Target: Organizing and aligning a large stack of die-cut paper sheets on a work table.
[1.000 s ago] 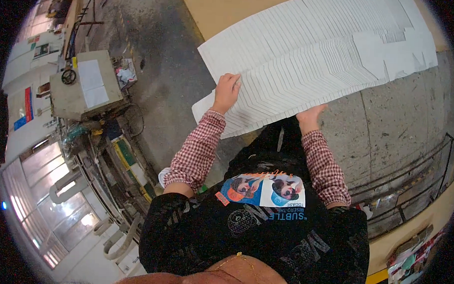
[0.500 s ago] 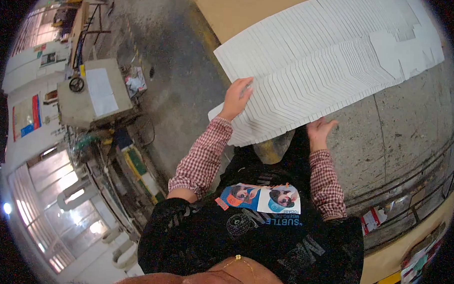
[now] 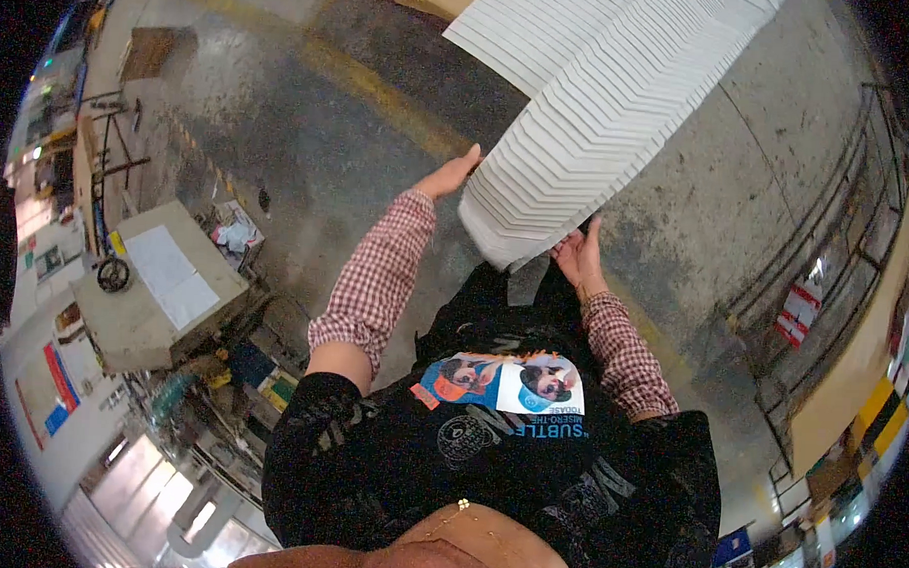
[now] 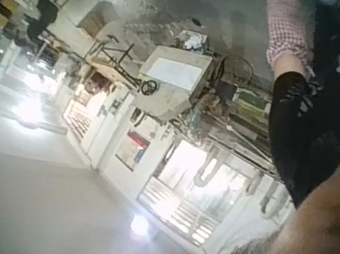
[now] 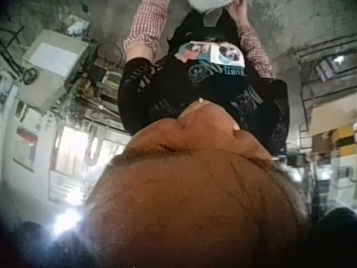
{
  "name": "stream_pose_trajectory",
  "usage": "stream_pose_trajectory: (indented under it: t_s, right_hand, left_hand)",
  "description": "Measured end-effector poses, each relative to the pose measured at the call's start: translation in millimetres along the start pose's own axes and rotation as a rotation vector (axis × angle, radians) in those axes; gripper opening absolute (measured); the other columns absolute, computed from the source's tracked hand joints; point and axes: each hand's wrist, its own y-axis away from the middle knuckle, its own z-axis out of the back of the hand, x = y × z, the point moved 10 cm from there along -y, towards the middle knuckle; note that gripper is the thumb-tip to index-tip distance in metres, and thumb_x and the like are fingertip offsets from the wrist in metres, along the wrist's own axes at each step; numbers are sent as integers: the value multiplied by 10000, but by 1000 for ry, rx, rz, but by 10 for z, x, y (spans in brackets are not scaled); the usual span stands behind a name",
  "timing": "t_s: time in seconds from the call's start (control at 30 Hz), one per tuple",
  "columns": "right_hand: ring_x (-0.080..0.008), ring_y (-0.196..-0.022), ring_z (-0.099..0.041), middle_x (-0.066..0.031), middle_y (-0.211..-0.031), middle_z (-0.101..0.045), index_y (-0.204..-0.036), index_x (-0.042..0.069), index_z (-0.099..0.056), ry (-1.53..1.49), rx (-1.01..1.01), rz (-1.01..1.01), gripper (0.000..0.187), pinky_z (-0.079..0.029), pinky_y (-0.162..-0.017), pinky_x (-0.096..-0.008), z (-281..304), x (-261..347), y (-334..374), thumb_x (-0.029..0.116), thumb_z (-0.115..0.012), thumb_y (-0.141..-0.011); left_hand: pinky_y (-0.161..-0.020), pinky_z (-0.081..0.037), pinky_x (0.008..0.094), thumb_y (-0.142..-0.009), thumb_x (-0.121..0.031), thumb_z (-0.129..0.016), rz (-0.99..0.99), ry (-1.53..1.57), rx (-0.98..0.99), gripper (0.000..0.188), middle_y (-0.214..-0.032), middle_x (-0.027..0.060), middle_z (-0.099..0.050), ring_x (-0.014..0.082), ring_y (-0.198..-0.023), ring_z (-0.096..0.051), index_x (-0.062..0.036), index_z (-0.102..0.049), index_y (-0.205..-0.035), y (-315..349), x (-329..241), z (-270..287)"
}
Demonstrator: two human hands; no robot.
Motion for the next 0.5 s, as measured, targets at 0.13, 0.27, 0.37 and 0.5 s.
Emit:
stream_pose_trajectory:
  t_s: [0.13,0.27,0.37,0.5]
  right_hand:
    - [-261,-908,-528,-148,-1112,-523,-1238,-20,-354,-247,412,44,867,-403,-889,-387,-654,-85,364,697,-181,-781]
    - [-297,-1096,-468,-184,-1206,-462,-1231,-35,-350,-213,81,190,886,-418,-879,-412,-385,-13,429,701,-167,-773]
    - [-317,-1083,-473,-194,-1214,-450,-1250,-19,-327,-175,165,226,890,-429,-860,-431,-362,106,381,711,-175,-765]
    - [-352,-1183,-347,-208,-1307,-329,-1323,25,-219,29,-271,620,859,-338,-941,-445,-151,1060,374,692,-200,-782]
  left_hand:
    - [-977,-302,337,-840,-622,-178,332,323,379,745,-1290,115,-399,222,-1200,-363,-53,-352,-1290,71,413,-283]
    - [-995,-290,352,-810,-658,-180,133,525,535,813,-1347,127,-298,238,-1234,-309,-32,-265,-1322,403,-223,-571]
    - [-999,-281,371,-822,-639,-189,163,636,553,779,-1375,116,-244,251,-1260,-254,-60,-223,-1341,510,-204,-551]
    - [-999,-280,388,-838,-615,-199,128,684,535,713,-1395,91,-209,261,-1274,-224,-126,-211,-1356,554,-172,-582]
